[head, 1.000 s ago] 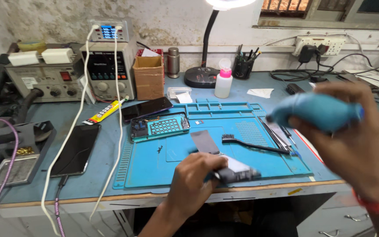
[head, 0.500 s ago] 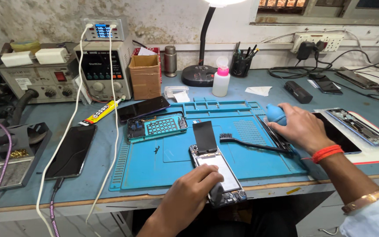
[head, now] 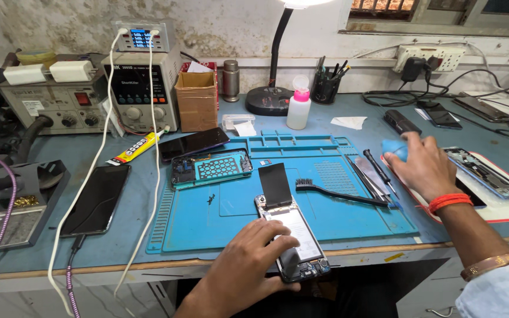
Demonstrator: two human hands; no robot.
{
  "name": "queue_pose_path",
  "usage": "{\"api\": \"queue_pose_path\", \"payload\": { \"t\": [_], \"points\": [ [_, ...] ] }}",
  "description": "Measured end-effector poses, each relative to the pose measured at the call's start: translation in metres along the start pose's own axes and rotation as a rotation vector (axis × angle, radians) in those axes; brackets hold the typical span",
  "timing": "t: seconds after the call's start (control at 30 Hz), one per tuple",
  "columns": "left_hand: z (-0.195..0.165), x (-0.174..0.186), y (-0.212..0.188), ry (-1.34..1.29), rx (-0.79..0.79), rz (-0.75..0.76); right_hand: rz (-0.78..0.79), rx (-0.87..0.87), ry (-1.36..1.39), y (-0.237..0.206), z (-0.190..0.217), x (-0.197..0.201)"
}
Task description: The person works at a repair bench on a disassembled smartphone. They pry at the phone frame, brush dust from a component, connect a charging cable to the phone, use a metal pry tool to lift the battery and internal parts, and finally hold and turn over the removed motherboard.
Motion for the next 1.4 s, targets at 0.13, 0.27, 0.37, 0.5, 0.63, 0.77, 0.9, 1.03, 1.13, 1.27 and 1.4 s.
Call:
{"api": "queue_pose_path", "payload": {
  "t": [0.13,0.27,0.37,0.5,0.63,0.77,0.9,1.03,1.13,1.27,1.4],
  "points": [
    [0.002,0.002,-0.001,-0.022,0.004,0.022,-0.005,0.044,-0.008,-0.006,0.001,-0.003],
    [0.0,0.003,-0.006,0.046,-0.043,0.011,-0.329,0.264,0.04,-0.04,0.038,0.043],
    [0.001,0.007,-0.01,0.094,-0.061,-0.006,-0.166,0.576,0.535,-0.088,0.088,0.059],
    [0.007,0.013,-0.017,0.142,0.024,-0.003,-0.052,0.934,0.586,-0.141,0.152,0.07],
    [0.008,0.018,-0.02,0.151,0.056,-0.015,-0.061,0.899,0.439,-0.145,0.175,0.069],
    [0.008,0.018,-0.017,0.166,0.054,-0.03,-0.086,0.888,0.378,-0.145,0.178,0.07],
    [0.011,0.017,-0.016,0.164,0.06,-0.018,-0.12,0.841,0.268,-0.144,0.184,0.067],
    [0.012,0.017,-0.016,0.178,0.072,-0.02,-0.176,0.844,0.225,-0.139,0.195,0.065],
    [0.008,0.017,-0.015,0.168,0.069,-0.025,-0.243,0.859,0.267,-0.139,0.198,0.069],
    [0.001,0.018,-0.019,0.148,0.074,-0.03,-0.181,0.821,0.284,-0.135,0.199,0.073],
    [-0.002,0.026,-0.046,0.124,0.105,-0.107,-0.111,0.811,0.252,-0.133,0.194,0.078]
  ]
}}
Point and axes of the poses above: each hand's wrist, its own y-axis towards the middle knuckle, its own x-axis out of the back of the hand, z = x × y, the point moved 7 cm from there along y, towards the middle knuckle, and after that the axes turned 14 degrees about -y, right-handed, at the moved point
